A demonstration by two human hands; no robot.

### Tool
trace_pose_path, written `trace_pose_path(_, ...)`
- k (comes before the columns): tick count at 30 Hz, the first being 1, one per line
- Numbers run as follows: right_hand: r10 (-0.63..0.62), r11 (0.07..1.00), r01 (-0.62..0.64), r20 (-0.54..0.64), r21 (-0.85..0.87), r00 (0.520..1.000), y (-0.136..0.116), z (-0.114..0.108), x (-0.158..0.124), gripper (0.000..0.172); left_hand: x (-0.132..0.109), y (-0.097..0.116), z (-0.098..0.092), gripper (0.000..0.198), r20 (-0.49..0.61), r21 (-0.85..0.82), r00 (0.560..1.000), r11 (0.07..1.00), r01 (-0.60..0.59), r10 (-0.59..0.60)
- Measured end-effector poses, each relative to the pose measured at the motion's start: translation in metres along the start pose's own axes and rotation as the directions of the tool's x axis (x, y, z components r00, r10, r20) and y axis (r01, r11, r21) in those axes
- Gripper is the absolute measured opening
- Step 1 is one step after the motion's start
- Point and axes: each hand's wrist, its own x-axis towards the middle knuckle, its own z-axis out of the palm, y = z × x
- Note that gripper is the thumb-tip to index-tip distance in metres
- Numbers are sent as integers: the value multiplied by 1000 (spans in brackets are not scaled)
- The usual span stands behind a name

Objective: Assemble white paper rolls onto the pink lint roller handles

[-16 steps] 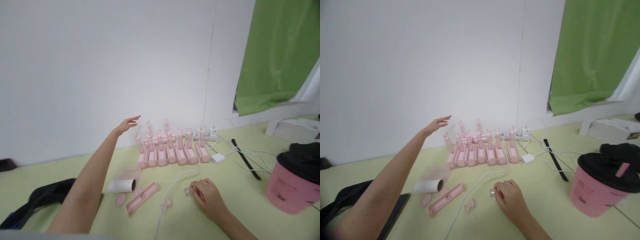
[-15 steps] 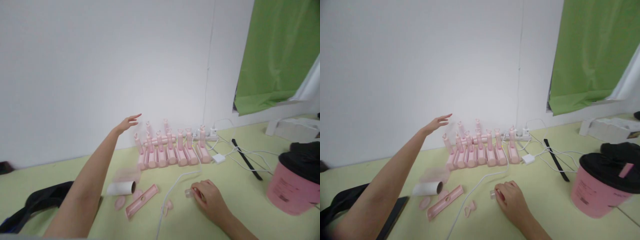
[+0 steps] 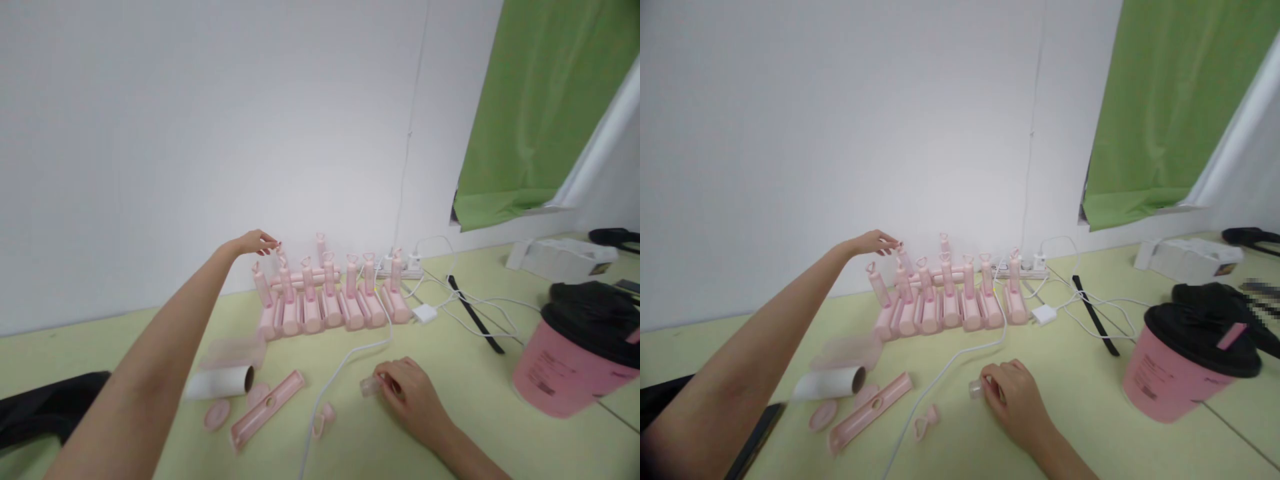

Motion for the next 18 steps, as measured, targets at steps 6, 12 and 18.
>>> trace_pose_path(6, -3, 1000, 3, 34, 3, 999, 2, 0, -1, 11, -8, 2, 27, 25, -182, -94, 981, 995, 46, -62)
trace_pose_path(12, 8, 1000, -8, 23, 1, 1000, 0, -6, 1, 13, -31, -3, 3, 21, -513, -75, 849, 992, 101, -125)
trace_pose_path(18, -52, 998, 52, 21, -17, 998, 3, -7, -2, 13, -128, 2, -76, 28, -760, -94, 627, 984, 153, -170)
